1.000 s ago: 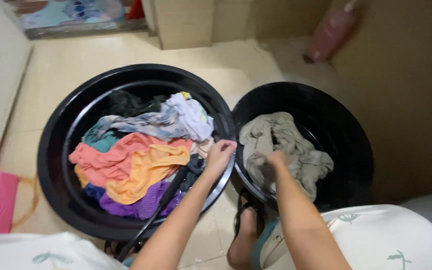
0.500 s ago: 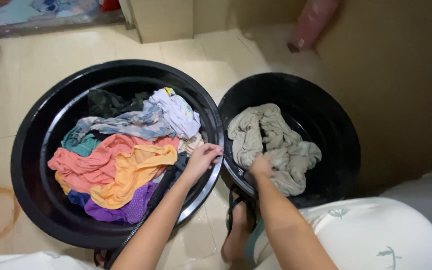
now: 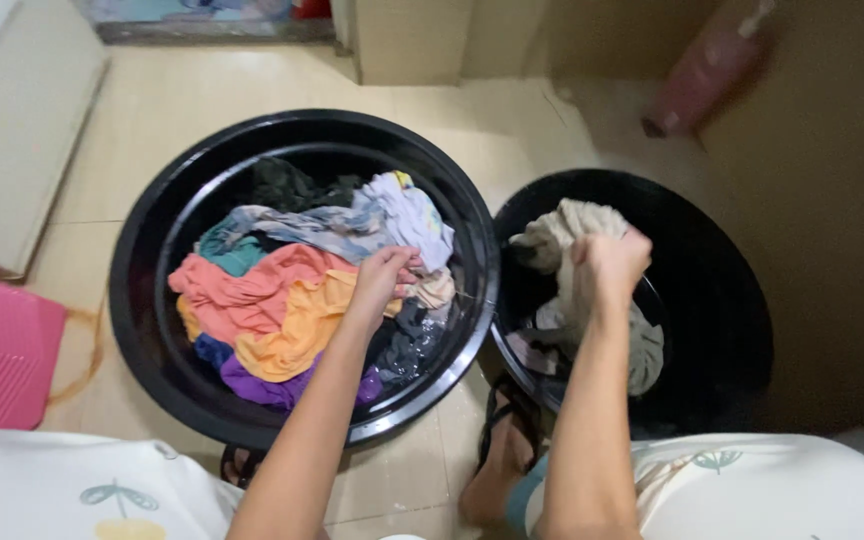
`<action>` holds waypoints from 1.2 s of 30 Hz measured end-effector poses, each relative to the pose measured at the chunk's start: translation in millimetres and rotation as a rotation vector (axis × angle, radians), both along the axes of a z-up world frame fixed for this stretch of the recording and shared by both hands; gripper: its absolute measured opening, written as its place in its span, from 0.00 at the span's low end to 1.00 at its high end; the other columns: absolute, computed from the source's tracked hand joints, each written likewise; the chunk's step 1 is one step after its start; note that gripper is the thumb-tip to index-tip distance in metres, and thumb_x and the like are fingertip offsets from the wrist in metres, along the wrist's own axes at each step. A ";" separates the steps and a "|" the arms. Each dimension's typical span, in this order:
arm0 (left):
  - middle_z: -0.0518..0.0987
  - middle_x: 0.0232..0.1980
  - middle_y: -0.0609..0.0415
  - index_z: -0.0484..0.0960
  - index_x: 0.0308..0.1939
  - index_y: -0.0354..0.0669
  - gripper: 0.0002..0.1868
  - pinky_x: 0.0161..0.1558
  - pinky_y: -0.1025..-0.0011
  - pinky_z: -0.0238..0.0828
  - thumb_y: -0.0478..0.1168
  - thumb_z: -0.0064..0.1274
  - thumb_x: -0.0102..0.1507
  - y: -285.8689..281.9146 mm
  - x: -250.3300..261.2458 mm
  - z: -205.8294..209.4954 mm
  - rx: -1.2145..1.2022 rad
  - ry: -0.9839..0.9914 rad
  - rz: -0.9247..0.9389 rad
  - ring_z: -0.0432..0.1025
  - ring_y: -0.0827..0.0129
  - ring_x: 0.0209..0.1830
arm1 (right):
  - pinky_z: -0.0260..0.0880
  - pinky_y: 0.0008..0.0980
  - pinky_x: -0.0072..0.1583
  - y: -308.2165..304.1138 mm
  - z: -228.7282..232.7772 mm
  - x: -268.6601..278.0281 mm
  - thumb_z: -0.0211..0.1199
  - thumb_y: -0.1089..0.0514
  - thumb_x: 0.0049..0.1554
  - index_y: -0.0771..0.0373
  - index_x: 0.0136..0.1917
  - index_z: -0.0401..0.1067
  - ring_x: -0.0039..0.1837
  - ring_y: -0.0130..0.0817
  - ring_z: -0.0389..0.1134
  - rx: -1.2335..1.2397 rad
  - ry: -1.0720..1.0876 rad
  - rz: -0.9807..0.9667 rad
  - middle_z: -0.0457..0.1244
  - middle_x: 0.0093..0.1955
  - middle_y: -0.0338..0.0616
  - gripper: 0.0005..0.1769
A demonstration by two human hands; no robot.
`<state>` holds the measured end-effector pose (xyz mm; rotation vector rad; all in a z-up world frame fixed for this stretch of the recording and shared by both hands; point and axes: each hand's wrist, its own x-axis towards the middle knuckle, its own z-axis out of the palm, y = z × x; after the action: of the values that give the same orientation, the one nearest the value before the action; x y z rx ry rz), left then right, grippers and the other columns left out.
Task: The person moves various items of clothing from a basket into a tub of water, rinsing them one by one.
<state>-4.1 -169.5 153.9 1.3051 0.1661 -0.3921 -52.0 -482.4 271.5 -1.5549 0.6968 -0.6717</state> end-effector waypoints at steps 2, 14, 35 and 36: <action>0.84 0.44 0.60 0.84 0.50 0.44 0.15 0.29 0.78 0.65 0.48 0.51 0.66 11.1 -2.5 11.8 0.032 0.000 -0.011 0.72 0.78 0.31 | 0.67 0.27 0.36 15.7 57.9 -0.1 0.66 0.74 0.30 0.71 0.34 0.72 0.34 0.28 0.68 -0.434 0.092 -0.033 0.67 0.32 0.41 0.15; 0.83 0.57 0.53 0.78 0.61 0.46 0.31 0.49 0.63 0.76 0.62 0.33 0.69 83.9 -4.2 63.9 -0.263 0.018 -0.100 0.78 0.64 0.49 | 0.70 0.26 0.52 210.9 230.0 13.7 0.61 0.75 0.45 0.66 0.49 0.73 0.46 0.25 0.67 -0.296 -0.646 0.596 0.65 0.45 0.35 0.17; 0.71 0.66 0.43 0.69 0.68 0.40 0.35 0.60 0.50 0.63 0.49 0.57 0.60 170.7 14.0 -99.5 0.555 0.091 1.006 0.64 0.48 0.64 | 0.67 0.37 0.61 199.6 -76.9 98.9 0.67 0.55 0.52 0.51 0.61 0.74 0.59 0.41 0.68 -0.612 0.236 1.018 0.67 0.60 0.44 0.22; 0.68 0.68 0.41 0.67 0.69 0.40 0.38 0.63 0.47 0.58 0.47 0.61 0.57 155.3 5.6 -76.2 0.825 0.054 0.996 0.60 0.45 0.67 | 0.70 0.35 0.61 159.7 -59.3 107.4 0.57 0.66 0.45 0.54 0.64 0.73 0.63 0.42 0.69 -0.686 -0.101 0.944 0.66 0.63 0.47 0.32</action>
<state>1.4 -14.3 77.6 1.8100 1.0544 0.5609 55.4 -322.7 212.2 -2.1888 -0.4273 -0.2507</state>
